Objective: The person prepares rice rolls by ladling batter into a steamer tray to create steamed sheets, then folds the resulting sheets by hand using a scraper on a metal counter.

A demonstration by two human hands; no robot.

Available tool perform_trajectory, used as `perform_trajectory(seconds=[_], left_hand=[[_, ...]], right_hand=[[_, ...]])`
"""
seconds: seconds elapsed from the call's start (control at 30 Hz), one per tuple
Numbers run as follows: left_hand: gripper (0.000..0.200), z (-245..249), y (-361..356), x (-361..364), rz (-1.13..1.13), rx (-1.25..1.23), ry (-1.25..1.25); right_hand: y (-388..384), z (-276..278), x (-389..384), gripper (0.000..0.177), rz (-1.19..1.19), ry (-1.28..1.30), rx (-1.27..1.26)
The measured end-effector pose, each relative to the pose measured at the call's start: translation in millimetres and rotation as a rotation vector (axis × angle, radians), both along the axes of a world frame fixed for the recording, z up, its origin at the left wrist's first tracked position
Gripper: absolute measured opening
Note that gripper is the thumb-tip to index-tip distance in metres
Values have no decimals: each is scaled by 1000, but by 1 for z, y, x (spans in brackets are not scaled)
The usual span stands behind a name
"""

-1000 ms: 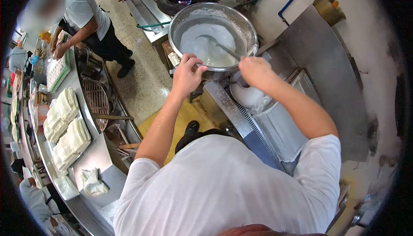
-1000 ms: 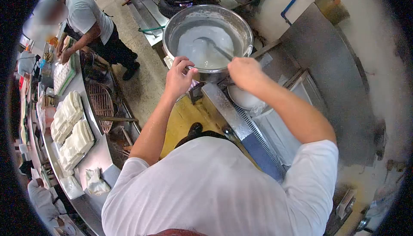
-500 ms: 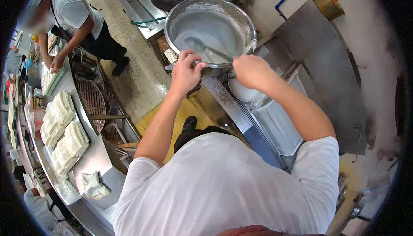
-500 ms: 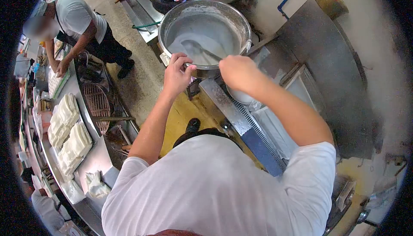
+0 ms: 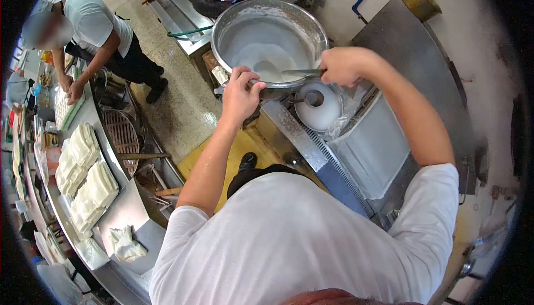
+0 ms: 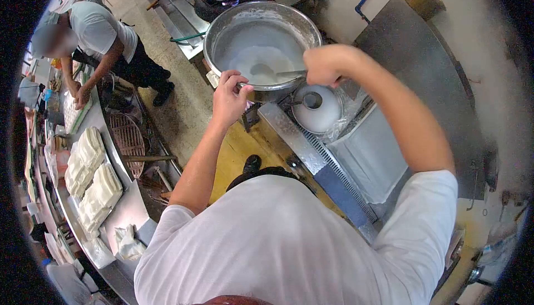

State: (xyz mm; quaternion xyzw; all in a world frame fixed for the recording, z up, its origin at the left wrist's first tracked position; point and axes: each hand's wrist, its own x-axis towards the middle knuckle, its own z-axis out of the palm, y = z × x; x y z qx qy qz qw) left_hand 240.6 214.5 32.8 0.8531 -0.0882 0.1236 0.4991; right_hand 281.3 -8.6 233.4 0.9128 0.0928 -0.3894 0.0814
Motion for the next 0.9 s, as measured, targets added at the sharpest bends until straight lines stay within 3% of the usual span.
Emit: perform_trajectory(seconds=[0.07, 0.17, 0.3, 0.4, 0.43, 0.57, 0.63, 0.7, 0.77, 0.9], left_hand=[[23, -2, 1, 1, -7, -16, 3], [23, -1, 0, 0, 13, -3, -43], [24, 2, 1, -1, 14, 31, -50], [24, 5, 0, -2, 18, 37, -16], [24, 4, 0, -3, 20, 34, -15], [25, 3, -2, -3, 22, 39, -35], [24, 1, -1, -4, 23, 44, -45], [24, 0, -1, -6, 32, 47, -53], [25, 1, -2, -7, 37, 54, -40], [25, -2, -5, -7, 38, 69, -69]], right_hand=[[-5, -45, -7, 21, 103, -158, 110], [20, -67, -44, 18, 198, -401, 57], [-2, -85, -36, 18, 233, -559, 59], [-18, -55, -19, 15, 168, -433, 42], [-14, -36, -4, 10, 90, -194, -102], [-21, -4, 18, 27, -89, 71, -13], [-21, -8, 16, 28, -362, 130, 219], [-20, -24, 5, 27, -405, 133, 279], [-22, -47, -3, 24, -611, 163, 550], [-36, -81, -19, 25, -764, 182, 838]])
